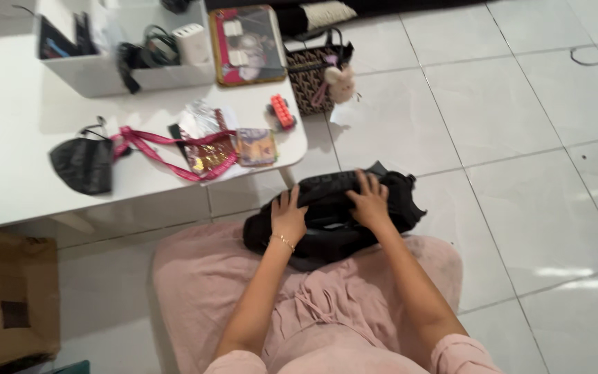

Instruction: The person sits on the floor and packs items from a small white table into a black backpack, handling a wallet, cards, a passport-style booklet, a face mask, a lanyard, small packets, and a phone, then zips the backpack closed.

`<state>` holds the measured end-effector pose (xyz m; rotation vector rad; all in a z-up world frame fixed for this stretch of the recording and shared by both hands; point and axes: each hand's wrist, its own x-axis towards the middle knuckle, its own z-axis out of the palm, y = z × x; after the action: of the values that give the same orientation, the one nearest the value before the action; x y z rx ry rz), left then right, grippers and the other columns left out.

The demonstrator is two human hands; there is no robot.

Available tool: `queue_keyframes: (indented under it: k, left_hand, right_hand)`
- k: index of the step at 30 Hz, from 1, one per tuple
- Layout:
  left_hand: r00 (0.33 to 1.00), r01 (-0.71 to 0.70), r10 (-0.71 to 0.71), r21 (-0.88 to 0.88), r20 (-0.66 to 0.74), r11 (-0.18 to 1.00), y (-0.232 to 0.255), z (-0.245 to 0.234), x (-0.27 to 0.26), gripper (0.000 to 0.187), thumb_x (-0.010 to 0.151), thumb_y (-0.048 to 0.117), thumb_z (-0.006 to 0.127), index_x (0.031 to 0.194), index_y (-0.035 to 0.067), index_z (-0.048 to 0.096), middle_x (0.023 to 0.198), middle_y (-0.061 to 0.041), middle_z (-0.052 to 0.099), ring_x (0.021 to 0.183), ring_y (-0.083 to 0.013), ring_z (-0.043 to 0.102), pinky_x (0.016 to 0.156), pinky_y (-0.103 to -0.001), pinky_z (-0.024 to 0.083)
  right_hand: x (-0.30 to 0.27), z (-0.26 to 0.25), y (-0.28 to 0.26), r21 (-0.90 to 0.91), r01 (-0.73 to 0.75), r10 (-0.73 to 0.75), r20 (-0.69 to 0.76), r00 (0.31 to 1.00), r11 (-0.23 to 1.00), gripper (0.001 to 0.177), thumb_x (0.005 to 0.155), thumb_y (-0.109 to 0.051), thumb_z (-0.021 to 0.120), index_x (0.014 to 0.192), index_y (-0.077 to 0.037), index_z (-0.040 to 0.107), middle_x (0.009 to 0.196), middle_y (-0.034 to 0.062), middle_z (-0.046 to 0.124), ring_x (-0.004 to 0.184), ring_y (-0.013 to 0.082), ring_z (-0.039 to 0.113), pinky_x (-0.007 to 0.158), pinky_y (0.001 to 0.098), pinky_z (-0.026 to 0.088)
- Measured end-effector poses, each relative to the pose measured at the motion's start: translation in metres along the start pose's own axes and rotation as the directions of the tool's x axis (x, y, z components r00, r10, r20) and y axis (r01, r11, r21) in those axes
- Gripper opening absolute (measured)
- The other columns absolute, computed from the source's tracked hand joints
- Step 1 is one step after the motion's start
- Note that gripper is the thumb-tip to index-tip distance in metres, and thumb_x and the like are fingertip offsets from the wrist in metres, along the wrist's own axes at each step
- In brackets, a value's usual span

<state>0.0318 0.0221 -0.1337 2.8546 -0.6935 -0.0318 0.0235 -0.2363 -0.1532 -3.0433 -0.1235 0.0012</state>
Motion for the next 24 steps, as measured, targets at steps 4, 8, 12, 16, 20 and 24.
queue_keyframes:
  k: [4, 8, 12, 16, 20, 24]
  left_hand:
    - [0.984, 0.07, -0.103, -0.212, -0.148, 0.975, -0.021, -0.005, -0.01, 0.045, 0.067, 0.02, 0.075, 0.112, 0.025, 0.081, 0.148, -0.014, 0.045, 0.125, -0.0401, 0.048, 0.092, -0.056, 0.043]
    - [0.961, 0.152, -0.208, -0.279, -0.182, 0.948, -0.031, -0.001, -0.003, 0.028, 0.082, 0.021, 0.068, 0.107, 0.024, 0.081, 0.126, -0.007, 0.064, 0.11, -0.031, 0.062, 0.088, -0.049, 0.051]
    - [0.954, 0.141, -0.212, -0.305, -0.21, 0.942, -0.033, -0.001, 0.007, 0.022, 0.079, 0.022, 0.068, 0.096, 0.023, 0.082, 0.105, -0.006, 0.07, 0.098, -0.0297, 0.066, 0.081, -0.047, 0.053]
    - [0.923, 0.112, -0.236, -0.375, -0.304, 0.92, -0.035, -0.021, -0.003, 0.018, 0.08, 0.022, 0.067, 0.09, 0.022, 0.082, 0.094, -0.008, 0.074, 0.088, -0.0307, 0.07, 0.077, -0.046, 0.056]
    - [0.921, 0.087, -0.289, -0.585, -0.26, 0.806, -0.057, -0.071, -0.023, 0.016, 0.089, 0.025, 0.066, 0.09, 0.017, 0.079, 0.085, -0.012, 0.074, 0.079, -0.0355, 0.071, 0.069, -0.047, 0.057]
    - [0.794, 0.057, -0.435, -0.66, -0.425, 0.749, -0.12, -0.144, -0.048, 0.015, 0.086, 0.027, 0.069, 0.088, 0.014, 0.076, 0.082, -0.012, 0.073, 0.077, -0.0336, 0.072, 0.067, -0.043, 0.058]
  right_hand:
    - [0.005, -0.018, 0.003, 0.049, -0.008, 0.018, -0.196, 0.98, 0.999, 0.05, 0.07, -0.026, 0.085, 0.118, -0.029, 0.073, 0.166, 0.0137, 0.025, 0.149, 0.0418, 0.023, 0.113, 0.0618, 0.022]
    - [0.003, -0.03, -0.026, 0.217, 0.257, -0.206, -0.232, 0.951, 0.942, 0.042, 0.077, -0.032, 0.084, 0.117, -0.029, 0.074, 0.16, 0.013, 0.035, 0.146, 0.0411, 0.03, 0.113, 0.0593, 0.024]
    - [0.003, -0.051, -0.068, 0.225, 0.349, -0.326, -0.135, 0.936, 0.91, 0.034, 0.074, -0.031, 0.083, 0.108, -0.029, 0.077, 0.154, 0.0126, 0.042, 0.144, 0.0389, 0.032, 0.112, 0.0542, 0.025]
    - [0.016, -0.095, -0.114, 0.426, 0.383, -0.362, -0.133, 0.923, 0.82, 0.046, 0.079, -0.023, 0.08, 0.123, -0.012, 0.072, 0.137, 0.0137, 0.057, 0.131, 0.0359, 0.048, 0.105, 0.0468, 0.039]
    - [0.031, -0.146, -0.155, 0.561, 0.528, -0.419, -0.322, 0.849, 0.638, 0.03, 0.086, -0.014, 0.078, 0.114, -0.007, 0.072, 0.12, 0.01, 0.068, 0.115, 0.0288, 0.064, 0.097, 0.0371, 0.052]
    - [0.067, -0.165, -0.201, 0.444, 0.618, -0.341, -0.556, 0.758, 0.649, 0.024, 0.086, -0.006, 0.077, 0.11, -0.004, 0.072, 0.119, 0.0107, 0.068, 0.113, 0.0304, 0.063, 0.097, 0.0381, 0.052]
